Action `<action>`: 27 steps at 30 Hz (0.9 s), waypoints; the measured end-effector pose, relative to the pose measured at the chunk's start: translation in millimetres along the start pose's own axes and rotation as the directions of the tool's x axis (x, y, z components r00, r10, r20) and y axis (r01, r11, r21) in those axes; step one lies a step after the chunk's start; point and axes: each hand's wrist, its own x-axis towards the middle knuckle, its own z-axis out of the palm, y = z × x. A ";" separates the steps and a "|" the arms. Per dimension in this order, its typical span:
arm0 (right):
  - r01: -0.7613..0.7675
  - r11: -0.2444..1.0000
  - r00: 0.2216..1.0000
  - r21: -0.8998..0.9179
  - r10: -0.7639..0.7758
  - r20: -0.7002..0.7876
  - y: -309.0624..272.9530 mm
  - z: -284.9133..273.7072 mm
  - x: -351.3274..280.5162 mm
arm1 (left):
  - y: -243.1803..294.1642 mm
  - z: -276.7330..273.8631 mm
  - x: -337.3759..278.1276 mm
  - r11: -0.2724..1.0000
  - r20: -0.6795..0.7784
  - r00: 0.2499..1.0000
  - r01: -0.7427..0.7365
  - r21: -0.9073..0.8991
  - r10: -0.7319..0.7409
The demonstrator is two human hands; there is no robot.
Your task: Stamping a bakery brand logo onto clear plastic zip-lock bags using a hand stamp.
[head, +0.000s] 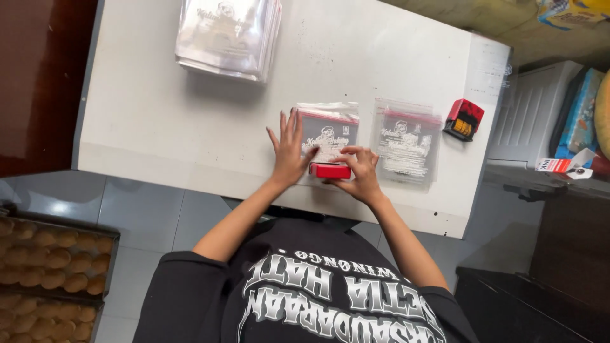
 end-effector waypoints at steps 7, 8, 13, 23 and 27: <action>-0.031 0.984 0.985 0.177 0.060 -0.162 21.1 -38.4 3.3 | -43.7 -4.3 62.2 0.919 -0.055 0.998 -0.006 0.395 0.031; -0.026 0.975 0.969 0.219 0.078 -0.234 23.5 -46.8 2.0 | -44.0 -3.3 62.4 0.882 -0.018 0.997 -0.059 0.468 0.076; -0.026 0.970 0.911 0.240 0.122 -0.395 29.0 -71.0 -9.9 | -59.5 10.8 60.9 0.804 -0.041 0.963 -0.198 0.561 0.266; -0.060 0.942 0.868 0.330 0.212 -0.448 21.8 -72.8 -34.2 | -15.0 -14.2 61.8 0.793 0.019 1.000 0.016 -0.609 -0.006; -0.059 0.927 0.854 0.370 0.239 -0.462 26.4 -68.4 -45.9 | 4.8 -27.1 74.1 0.448 0.140 0.985 0.172 -0.877 -0.104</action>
